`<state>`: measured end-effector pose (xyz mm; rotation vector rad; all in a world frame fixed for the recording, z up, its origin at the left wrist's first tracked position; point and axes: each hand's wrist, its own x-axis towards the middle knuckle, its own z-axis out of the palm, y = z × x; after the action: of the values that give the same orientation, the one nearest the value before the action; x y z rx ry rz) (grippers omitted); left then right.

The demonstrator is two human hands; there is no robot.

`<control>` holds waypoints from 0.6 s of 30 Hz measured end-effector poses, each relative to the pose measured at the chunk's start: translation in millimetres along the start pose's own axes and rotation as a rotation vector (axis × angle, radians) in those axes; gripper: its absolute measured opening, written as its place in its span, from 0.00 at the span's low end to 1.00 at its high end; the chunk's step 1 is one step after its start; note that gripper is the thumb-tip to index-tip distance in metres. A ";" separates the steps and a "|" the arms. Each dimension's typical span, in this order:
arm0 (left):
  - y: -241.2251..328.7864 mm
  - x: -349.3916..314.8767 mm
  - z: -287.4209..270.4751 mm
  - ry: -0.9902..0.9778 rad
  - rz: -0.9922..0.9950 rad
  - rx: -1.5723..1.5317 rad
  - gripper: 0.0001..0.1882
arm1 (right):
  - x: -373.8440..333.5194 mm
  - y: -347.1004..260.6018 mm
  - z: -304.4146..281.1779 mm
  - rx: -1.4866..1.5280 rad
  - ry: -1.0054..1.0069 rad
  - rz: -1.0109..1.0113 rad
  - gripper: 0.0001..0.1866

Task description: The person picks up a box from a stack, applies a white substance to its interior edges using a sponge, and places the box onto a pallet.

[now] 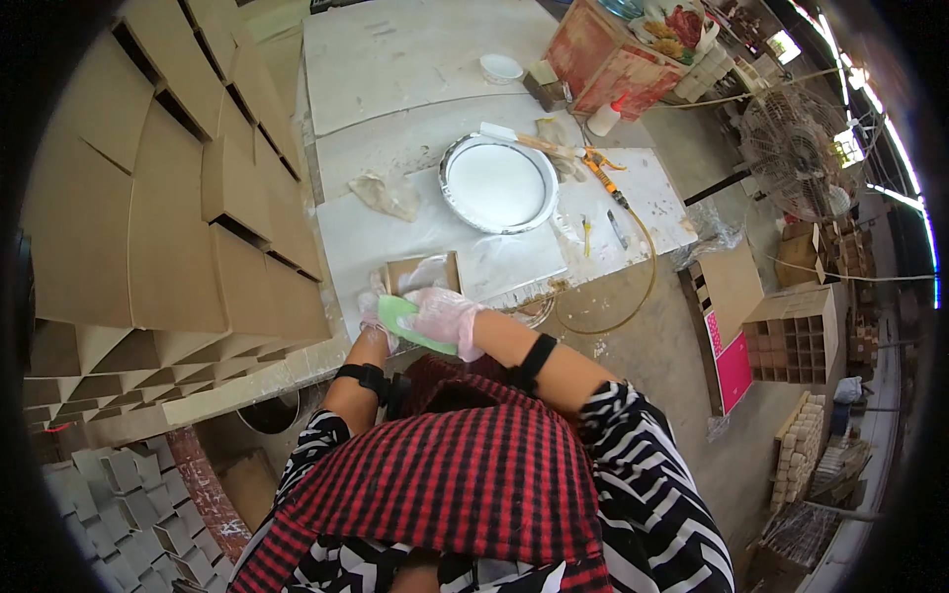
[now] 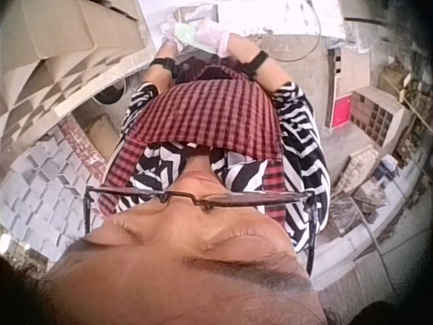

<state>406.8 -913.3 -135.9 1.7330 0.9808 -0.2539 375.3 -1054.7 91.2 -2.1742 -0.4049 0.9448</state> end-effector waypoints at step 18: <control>7.5 -18.8 -11.8 0.069 0.218 -0.004 0.34 | -10.2 14.5 -18.1 -0.367 -0.256 0.020 0.19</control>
<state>396.8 -912.8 -114.7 1.8381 0.8321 -0.0523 381.7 -1079.0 94.4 -2.3897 -0.7294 1.2458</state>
